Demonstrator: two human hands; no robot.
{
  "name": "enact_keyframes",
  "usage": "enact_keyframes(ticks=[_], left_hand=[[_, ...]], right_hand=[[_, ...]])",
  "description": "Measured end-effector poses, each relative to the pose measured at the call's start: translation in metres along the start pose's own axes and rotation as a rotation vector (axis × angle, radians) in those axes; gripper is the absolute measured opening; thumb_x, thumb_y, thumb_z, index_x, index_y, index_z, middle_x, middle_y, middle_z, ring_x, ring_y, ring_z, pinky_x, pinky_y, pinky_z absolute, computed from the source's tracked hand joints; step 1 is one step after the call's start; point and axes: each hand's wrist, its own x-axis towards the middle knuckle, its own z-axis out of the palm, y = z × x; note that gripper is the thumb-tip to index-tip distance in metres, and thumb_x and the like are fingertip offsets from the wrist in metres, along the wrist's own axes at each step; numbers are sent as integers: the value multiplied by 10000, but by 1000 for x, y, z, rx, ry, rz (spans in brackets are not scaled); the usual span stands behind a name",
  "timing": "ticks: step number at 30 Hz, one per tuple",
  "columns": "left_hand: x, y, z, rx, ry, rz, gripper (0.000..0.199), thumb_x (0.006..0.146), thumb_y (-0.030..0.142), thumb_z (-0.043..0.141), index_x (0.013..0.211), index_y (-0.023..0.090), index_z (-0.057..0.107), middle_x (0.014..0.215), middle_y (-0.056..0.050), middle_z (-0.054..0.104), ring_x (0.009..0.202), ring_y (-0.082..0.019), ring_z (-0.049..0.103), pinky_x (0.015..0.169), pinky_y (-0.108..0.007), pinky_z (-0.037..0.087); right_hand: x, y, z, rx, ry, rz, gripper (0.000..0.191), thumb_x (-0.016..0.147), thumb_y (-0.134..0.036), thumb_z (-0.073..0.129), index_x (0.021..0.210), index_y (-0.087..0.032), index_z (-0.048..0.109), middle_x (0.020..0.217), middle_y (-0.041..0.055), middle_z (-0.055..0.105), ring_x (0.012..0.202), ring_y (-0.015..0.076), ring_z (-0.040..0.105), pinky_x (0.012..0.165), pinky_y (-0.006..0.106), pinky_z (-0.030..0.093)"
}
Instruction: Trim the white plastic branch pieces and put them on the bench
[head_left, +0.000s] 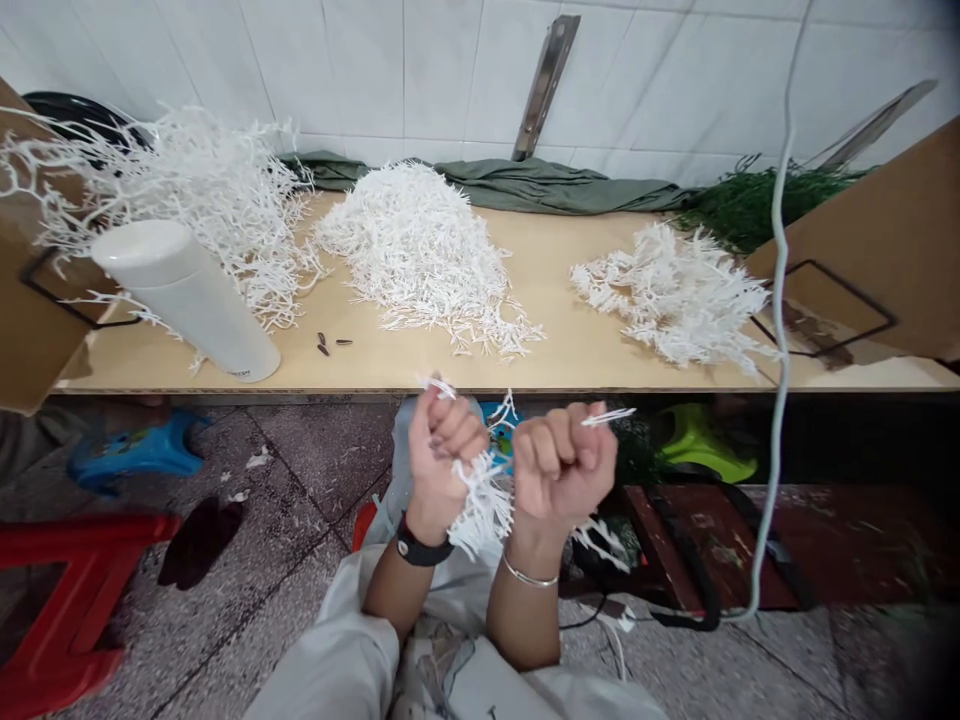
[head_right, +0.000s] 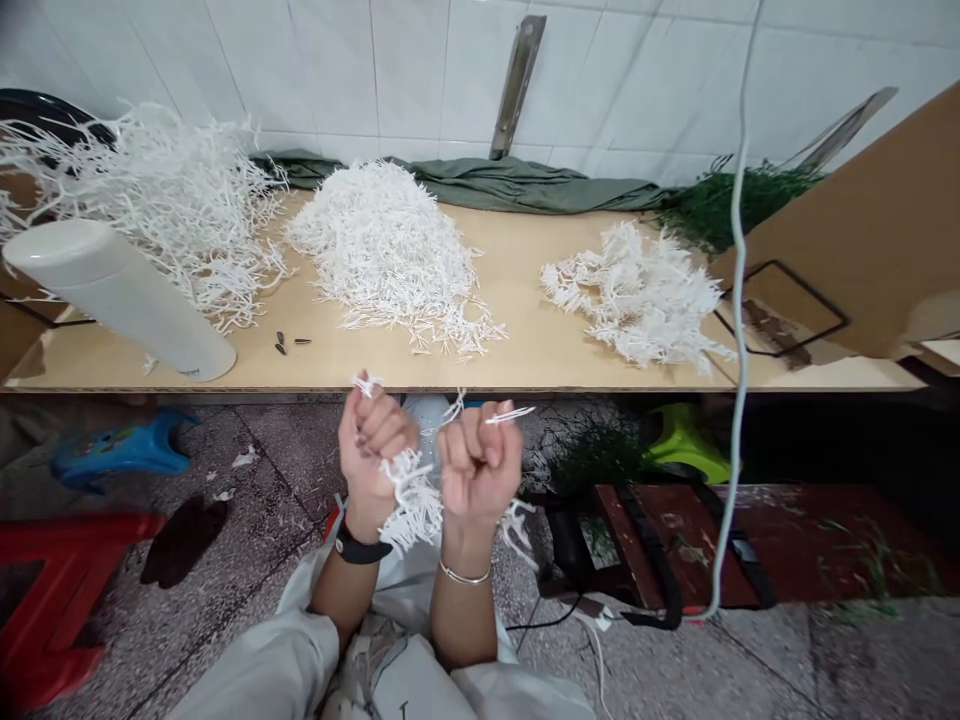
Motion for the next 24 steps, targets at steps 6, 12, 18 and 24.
enact_keyframes(ticks=[6, 12, 18, 24], left_hand=[[5, 16, -4, 60, -93, 121, 552, 862, 399, 492, 497, 187, 136, 408, 85, 76, 337, -36, 106, 364, -194, 184], [2, 7, -3, 226, -110, 160, 564, 770, 501, 622, 460, 183, 274, 378, 77, 235, 343, -32, 229, 392, -207, 216], [7, 3, -4, 316, -19, 196, 522, 783, 515, 610, 472, 193, 343, 407, 63, 298, 365, -49, 292, 397, -237, 240], [13, -1, -7, 353, -37, 248, 439, 831, 443, 592, 520, 186, 420, 455, 56, 367, 393, -55, 334, 395, -225, 276]], right_hand=[[5, 1, 1, -12, 79, -67, 462, 921, -419, 426, 530, -188, 339, 463, -64, 249, 385, 54, 247, 399, 223, 239], [13, 20, -6, -118, 186, 22, 386, 889, -437, 479, 600, -180, 464, 529, -41, 379, 464, 59, 343, 443, 226, 270], [22, 22, -16, -239, 165, 60, 265, 865, -400, 513, 703, -191, 505, 569, -40, 403, 478, 61, 375, 435, 211, 305], [42, 52, -29, -446, 130, 48, 250, 844, -393, 553, 1018, -214, 540, 801, 5, 520, 542, 60, 471, 442, 196, 363]])
